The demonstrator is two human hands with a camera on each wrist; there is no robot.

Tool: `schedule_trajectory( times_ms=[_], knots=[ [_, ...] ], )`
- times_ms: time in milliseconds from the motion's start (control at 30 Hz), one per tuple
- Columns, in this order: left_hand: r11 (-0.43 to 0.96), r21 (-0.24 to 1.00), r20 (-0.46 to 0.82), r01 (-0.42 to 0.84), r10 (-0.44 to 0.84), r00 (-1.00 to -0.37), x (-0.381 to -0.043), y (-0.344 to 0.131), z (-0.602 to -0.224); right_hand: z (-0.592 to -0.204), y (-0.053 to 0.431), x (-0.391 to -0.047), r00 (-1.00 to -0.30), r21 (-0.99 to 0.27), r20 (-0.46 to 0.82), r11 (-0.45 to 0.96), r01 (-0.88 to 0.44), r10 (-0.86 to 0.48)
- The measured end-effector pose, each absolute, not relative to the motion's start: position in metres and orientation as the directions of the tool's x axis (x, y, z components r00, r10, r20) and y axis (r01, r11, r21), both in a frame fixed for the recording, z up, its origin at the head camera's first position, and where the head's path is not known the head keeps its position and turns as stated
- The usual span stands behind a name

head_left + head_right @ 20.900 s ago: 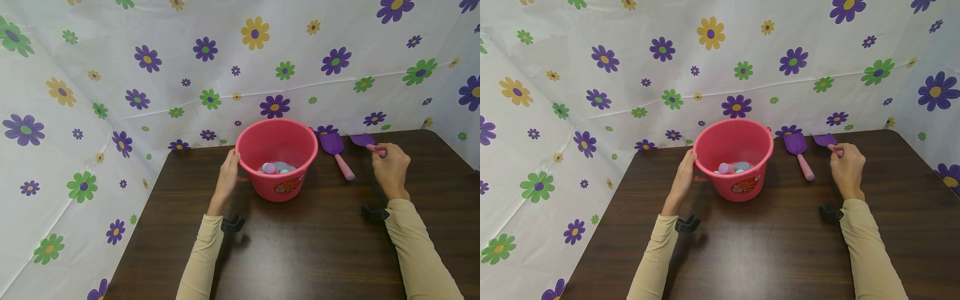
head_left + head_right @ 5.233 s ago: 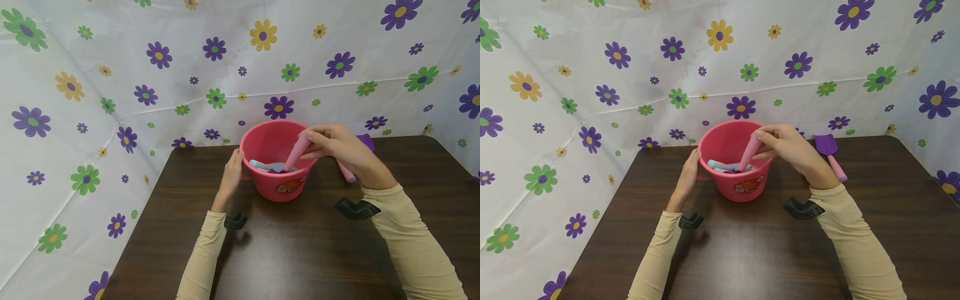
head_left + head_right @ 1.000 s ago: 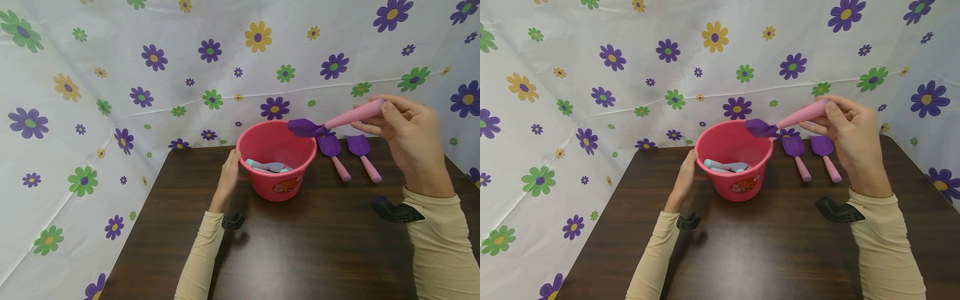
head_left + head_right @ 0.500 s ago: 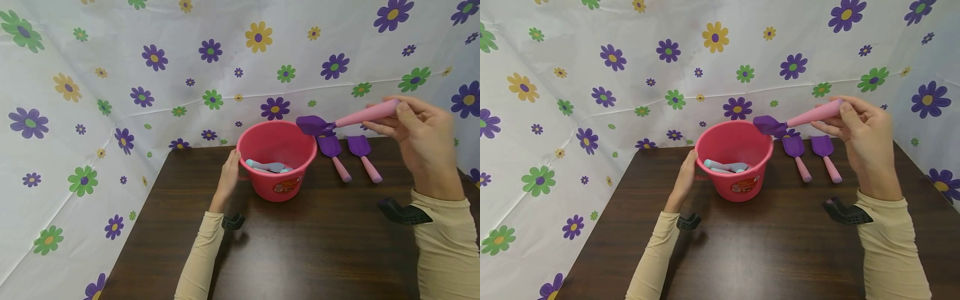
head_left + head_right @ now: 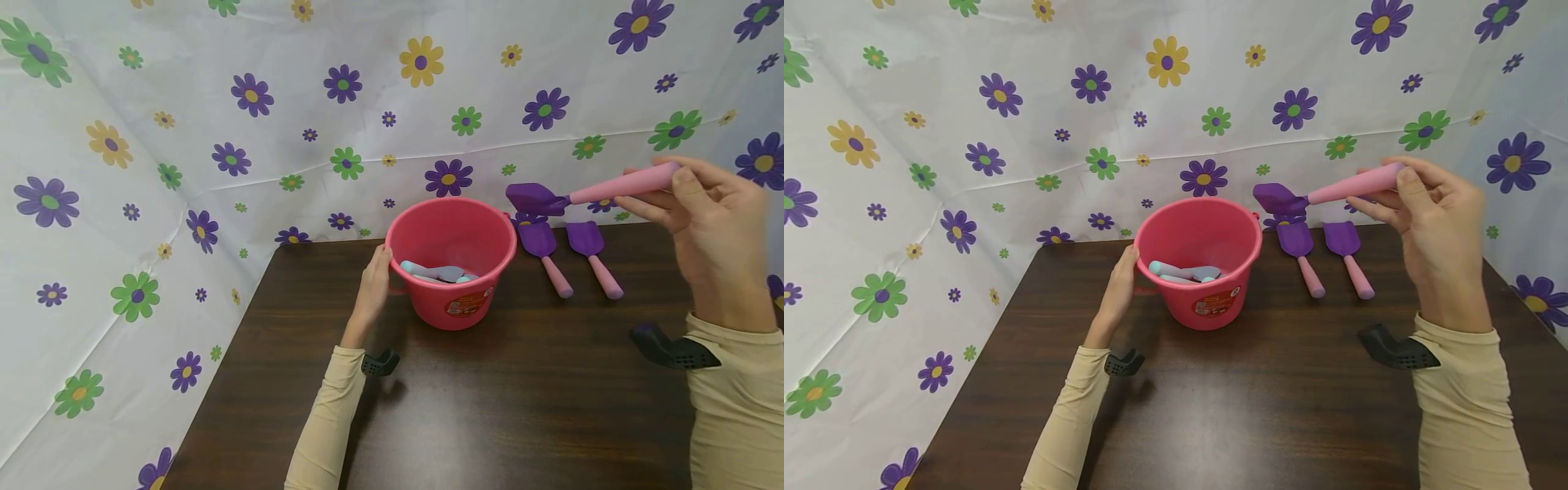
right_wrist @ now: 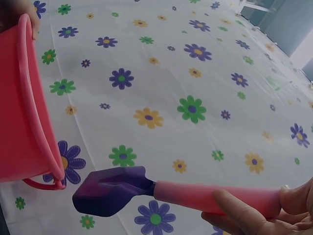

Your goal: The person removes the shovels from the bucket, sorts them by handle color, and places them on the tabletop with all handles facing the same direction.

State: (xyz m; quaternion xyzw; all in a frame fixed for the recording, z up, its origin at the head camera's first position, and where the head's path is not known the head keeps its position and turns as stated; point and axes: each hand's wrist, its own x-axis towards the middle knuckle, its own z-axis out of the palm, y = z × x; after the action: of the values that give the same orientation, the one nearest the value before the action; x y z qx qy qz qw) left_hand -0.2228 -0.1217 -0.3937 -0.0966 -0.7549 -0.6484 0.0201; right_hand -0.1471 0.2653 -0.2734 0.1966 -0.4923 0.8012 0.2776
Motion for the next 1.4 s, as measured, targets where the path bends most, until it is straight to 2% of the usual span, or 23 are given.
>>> schedule_trajectory(
  times_ms=[200,467,933,1400],
  knots=[
    [0.142,0.974,0.157,0.174,0.124,-0.98,-0.222,-0.122,-0.394,-0.277,0.272,-0.149,-0.761,-0.681,0.581,-0.339,-0.649,0.289],
    [0.142,0.974,0.161,0.178,0.126,-0.979,-0.222,-0.121,-0.394,-0.281,0.278,-0.149,-0.753,-0.733,0.536,-0.232,-0.64,0.381],
    [0.146,0.973,0.158,0.176,0.126,-0.979,-0.224,-0.121,-0.394,-0.293,0.297,-0.151,-0.789,-0.765,0.43,-0.286,-0.576,0.438],
    [0.143,0.973,0.164,0.181,0.123,-0.979,-0.224,-0.121,-0.393,-0.307,0.316,-0.157,-0.771,-0.743,0.46,-0.284,-0.606,0.441]
  ],
)
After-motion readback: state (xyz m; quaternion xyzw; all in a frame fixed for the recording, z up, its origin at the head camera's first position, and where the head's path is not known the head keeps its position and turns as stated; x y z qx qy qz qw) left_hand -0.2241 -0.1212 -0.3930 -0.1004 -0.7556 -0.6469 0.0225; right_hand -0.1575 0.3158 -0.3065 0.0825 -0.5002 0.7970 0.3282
